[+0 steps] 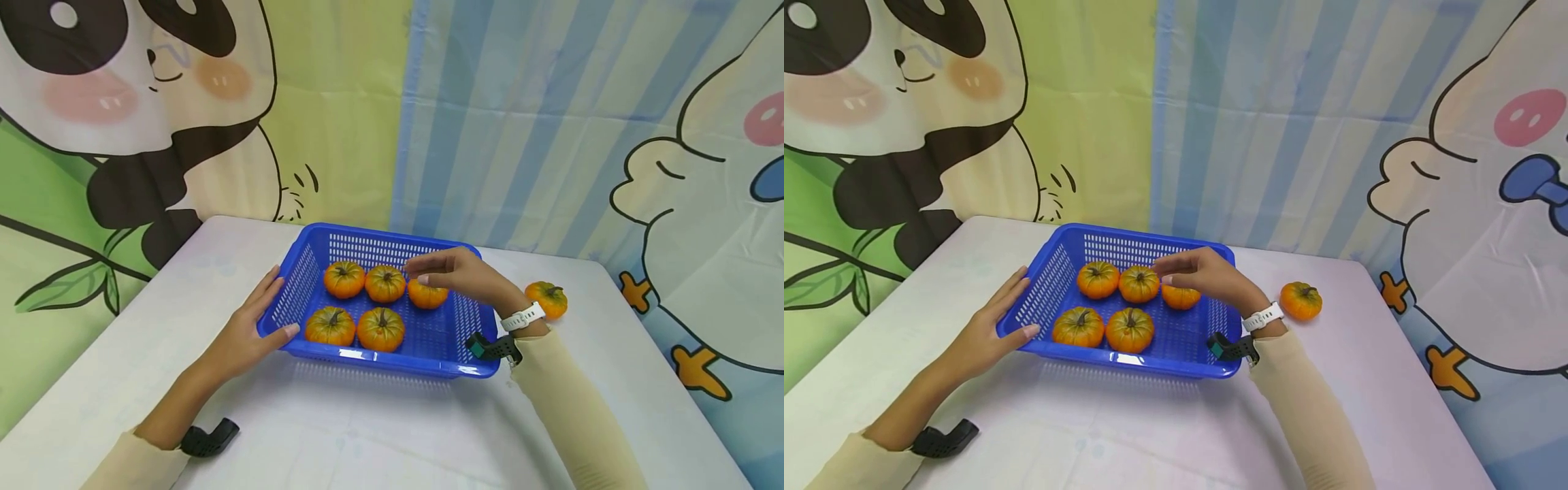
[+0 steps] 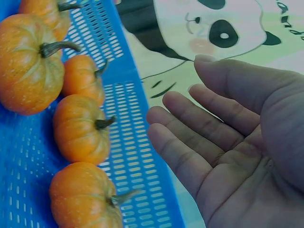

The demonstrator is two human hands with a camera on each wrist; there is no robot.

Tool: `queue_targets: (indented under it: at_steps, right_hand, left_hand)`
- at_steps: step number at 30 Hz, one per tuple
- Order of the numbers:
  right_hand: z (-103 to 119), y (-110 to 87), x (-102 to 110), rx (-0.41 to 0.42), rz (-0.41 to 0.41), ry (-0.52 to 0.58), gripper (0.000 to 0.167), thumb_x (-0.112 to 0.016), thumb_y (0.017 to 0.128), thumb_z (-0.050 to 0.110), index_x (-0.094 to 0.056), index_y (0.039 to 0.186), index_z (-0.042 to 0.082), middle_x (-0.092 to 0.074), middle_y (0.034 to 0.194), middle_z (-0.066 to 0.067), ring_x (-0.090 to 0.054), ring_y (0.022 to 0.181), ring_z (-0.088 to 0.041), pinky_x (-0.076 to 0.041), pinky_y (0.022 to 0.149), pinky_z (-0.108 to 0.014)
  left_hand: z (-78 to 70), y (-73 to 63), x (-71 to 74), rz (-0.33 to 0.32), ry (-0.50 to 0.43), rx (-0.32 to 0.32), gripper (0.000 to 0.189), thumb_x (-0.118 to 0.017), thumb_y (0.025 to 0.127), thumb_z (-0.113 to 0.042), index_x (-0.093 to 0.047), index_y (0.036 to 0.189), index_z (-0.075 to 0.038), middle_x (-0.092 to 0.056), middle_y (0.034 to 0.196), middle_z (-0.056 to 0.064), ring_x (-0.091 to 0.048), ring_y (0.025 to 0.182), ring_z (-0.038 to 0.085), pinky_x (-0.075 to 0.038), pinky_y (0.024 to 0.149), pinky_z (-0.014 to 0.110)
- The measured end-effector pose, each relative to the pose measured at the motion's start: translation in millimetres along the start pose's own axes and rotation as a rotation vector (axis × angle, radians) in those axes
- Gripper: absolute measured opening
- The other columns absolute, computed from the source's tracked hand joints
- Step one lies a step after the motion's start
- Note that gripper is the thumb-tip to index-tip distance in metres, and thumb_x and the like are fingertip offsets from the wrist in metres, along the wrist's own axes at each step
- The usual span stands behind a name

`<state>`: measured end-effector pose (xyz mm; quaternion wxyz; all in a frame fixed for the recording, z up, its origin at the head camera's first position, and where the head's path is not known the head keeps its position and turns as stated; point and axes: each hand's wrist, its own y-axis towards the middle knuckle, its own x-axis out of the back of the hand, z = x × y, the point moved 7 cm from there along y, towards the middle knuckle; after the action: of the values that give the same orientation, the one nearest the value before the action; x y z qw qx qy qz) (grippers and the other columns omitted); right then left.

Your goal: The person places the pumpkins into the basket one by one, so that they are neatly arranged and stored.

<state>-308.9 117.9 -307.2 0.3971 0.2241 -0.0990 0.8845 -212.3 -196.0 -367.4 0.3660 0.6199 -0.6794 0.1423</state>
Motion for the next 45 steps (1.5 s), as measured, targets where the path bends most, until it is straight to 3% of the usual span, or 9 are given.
queue_targets:
  at_steps: [7, 16, 23, 26, 31, 36, 39, 42, 45]
  right_hand:
    - [0.9, -18.5, 16.1, 0.019, -0.079, -0.027, 0.039, -0.066, 0.094, 0.028, -0.064, 0.130, 0.013, -0.065, 0.124, -0.003, -0.058, 0.119, -0.026, -0.047, 0.098, -0.039]
    - [-4.8, -54.2, 41.2, 0.001, -0.192, -0.027, 0.041, -0.065, 0.095, 0.026, -0.060, 0.133, 0.010, -0.062, 0.128, -0.005, -0.059, 0.118, -0.022, -0.046, 0.099, -0.037]
    - [-14.3, -76.4, 58.2, 0.033, -0.305, 0.016, 0.042, -0.063, 0.096, 0.022, -0.058, 0.134, 0.005, -0.061, 0.130, -0.012, -0.054, 0.123, -0.031, -0.044, 0.101, -0.031]
    - [-19.6, -84.7, 64.5, 0.038, -0.346, -0.018, 0.041, -0.063, 0.096, 0.022, -0.059, 0.134, 0.006, -0.062, 0.129, -0.012, -0.056, 0.121, -0.030, -0.046, 0.098, -0.027]
    - [-30.4, -100.8, 76.4, -0.024, -0.469, -0.109, 0.040, -0.064, 0.095, 0.031, -0.063, 0.130, 0.012, -0.065, 0.125, -0.005, -0.061, 0.114, -0.019, -0.047, 0.096, -0.026]
    - [-42.1, -112.2, 88.8, -0.086, -0.582, -0.101, 0.043, -0.064, 0.094, 0.037, -0.063, 0.131, 0.014, -0.065, 0.124, -0.004, -0.060, 0.115, -0.016, -0.043, 0.101, -0.030]
    - [-49.6, -115.5, 96.7, -0.099, -0.622, -0.099, 0.046, -0.064, 0.094, 0.039, -0.062, 0.132, 0.014, -0.065, 0.125, -0.005, -0.060, 0.115, -0.016, -0.044, 0.099, -0.026]
    - [-60.5, -121.9, 105.7, -0.095, -0.672, -0.026, 0.048, -0.064, 0.094, 0.036, -0.059, 0.135, 0.011, -0.063, 0.126, -0.008, -0.061, 0.115, -0.019, -0.047, 0.093, -0.023]
    - [-73.7, -131.5, 115.1, -0.058, -0.717, 0.150, 0.051, -0.066, 0.093, 0.028, -0.054, 0.138, 0.006, -0.060, 0.130, -0.011, -0.059, 0.119, -0.021, -0.047, 0.091, -0.023]
  left_hand:
    - [0.1, -1.3, 0.2, -0.006, 0.000, 0.002, 0.086, -0.066, 0.089, -0.038, -0.019, 0.156, -0.007, -0.004, 0.163, 0.003, -0.015, 0.144, 0.042, -0.034, 0.097, 0.066]
    - [1.2, -0.6, 0.3, -0.003, -0.008, 0.001, 0.086, -0.066, 0.089, -0.038, -0.019, 0.156, -0.009, -0.004, 0.163, 0.002, -0.014, 0.144, 0.041, -0.032, 0.100, 0.066]
    - [0.4, -0.5, 0.6, 0.004, -0.020, 0.003, 0.086, -0.065, 0.090, -0.038, -0.018, 0.156, -0.010, -0.003, 0.163, 0.002, -0.014, 0.144, 0.042, -0.034, 0.097, 0.066]
    - [0.5, -0.2, 0.1, 0.003, -0.019, 0.002, 0.086, -0.066, 0.089, -0.038, -0.018, 0.156, -0.010, -0.003, 0.163, 0.002, -0.014, 0.144, 0.041, -0.034, 0.098, 0.066]
    - [-0.1, -1.0, 1.1, -0.001, -0.020, -0.008, 0.087, -0.065, 0.089, -0.040, -0.019, 0.156, -0.008, -0.004, 0.163, 0.002, -0.015, 0.144, 0.042, -0.035, 0.097, 0.066]
    - [1.5, -1.3, 3.4, -0.005, -0.020, -0.006, 0.086, -0.065, 0.090, -0.039, -0.019, 0.156, -0.008, -0.004, 0.163, 0.001, -0.014, 0.144, 0.041, -0.034, 0.098, 0.066]
    - [2.5, -1.4, 4.1, -0.009, -0.022, 0.005, 0.086, -0.066, 0.090, -0.038, -0.019, 0.156, -0.008, -0.004, 0.163, 0.000, -0.014, 0.145, 0.040, -0.033, 0.099, 0.066]
    - [2.2, -1.2, 2.9, -0.002, -0.027, 0.014, 0.087, -0.066, 0.089, -0.039, -0.019, 0.156, -0.009, -0.004, 0.163, 0.000, -0.013, 0.145, 0.040, -0.033, 0.099, 0.066]
    - [1.4, -1.2, 1.0, 0.005, -0.027, 0.017, 0.087, -0.066, 0.089, -0.041, -0.019, 0.156, -0.009, -0.004, 0.163, 0.001, -0.013, 0.145, 0.040, -0.034, 0.098, 0.066]
